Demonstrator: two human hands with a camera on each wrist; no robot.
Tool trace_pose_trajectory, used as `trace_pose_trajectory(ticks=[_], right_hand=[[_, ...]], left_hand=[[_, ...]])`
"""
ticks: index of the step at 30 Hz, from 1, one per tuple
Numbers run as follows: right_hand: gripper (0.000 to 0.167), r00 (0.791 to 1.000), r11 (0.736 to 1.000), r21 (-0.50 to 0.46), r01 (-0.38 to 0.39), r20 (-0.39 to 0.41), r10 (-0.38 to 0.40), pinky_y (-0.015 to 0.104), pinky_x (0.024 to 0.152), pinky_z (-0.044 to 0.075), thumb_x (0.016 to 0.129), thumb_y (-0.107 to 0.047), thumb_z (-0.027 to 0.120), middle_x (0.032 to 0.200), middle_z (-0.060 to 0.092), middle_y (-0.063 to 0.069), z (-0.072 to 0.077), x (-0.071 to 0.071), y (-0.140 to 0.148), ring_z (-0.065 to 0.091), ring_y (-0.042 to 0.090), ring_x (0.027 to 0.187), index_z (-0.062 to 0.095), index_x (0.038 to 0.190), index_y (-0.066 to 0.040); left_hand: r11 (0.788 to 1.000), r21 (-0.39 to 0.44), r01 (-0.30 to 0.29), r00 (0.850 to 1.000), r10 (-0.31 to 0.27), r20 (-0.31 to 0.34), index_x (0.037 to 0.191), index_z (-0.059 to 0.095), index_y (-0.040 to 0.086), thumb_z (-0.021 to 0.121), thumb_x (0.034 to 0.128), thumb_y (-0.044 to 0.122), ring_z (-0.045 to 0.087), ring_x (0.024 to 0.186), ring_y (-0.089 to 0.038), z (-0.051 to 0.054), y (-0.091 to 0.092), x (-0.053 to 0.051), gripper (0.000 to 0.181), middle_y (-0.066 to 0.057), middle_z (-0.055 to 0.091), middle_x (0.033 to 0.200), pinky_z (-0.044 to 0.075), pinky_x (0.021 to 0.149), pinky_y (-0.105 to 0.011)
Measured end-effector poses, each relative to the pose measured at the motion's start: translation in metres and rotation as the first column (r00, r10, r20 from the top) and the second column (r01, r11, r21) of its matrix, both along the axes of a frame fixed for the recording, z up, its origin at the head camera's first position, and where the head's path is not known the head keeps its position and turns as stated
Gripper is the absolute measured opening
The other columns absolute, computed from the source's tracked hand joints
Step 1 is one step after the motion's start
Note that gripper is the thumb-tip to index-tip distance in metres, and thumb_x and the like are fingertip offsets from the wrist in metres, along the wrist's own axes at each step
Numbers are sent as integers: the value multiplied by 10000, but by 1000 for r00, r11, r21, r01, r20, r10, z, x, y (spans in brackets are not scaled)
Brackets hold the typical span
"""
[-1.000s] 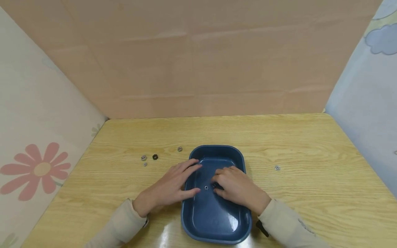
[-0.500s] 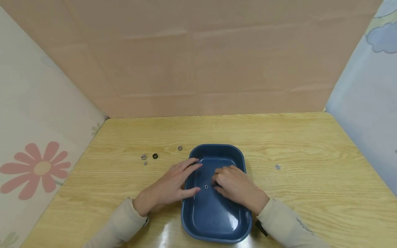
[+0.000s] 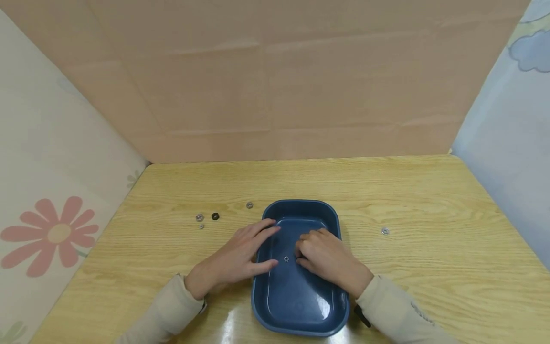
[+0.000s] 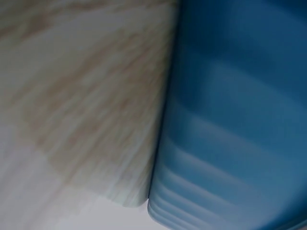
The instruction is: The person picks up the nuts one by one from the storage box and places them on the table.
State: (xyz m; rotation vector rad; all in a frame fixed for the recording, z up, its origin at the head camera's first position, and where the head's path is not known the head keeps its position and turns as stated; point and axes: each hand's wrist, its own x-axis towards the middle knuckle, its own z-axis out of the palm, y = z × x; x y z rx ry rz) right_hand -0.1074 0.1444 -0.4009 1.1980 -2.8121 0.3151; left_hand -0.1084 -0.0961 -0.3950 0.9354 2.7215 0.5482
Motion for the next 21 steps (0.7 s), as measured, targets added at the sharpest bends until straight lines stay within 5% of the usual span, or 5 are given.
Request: trace_pose_trajectory(ticks=[21], right_hand=[[51, 997, 996, -72, -54, 59, 59, 366, 761, 555, 801, -141, 806, 771, 716, -91, 2, 0, 2, 642, 36, 712, 778, 822, -178]], left_hand=[[1000, 9, 1, 1000, -1, 5, 1540, 350, 219, 531, 944, 576, 303, 1481, -261, 1, 0, 0, 718, -10, 256, 1631, 319, 1147, -550]])
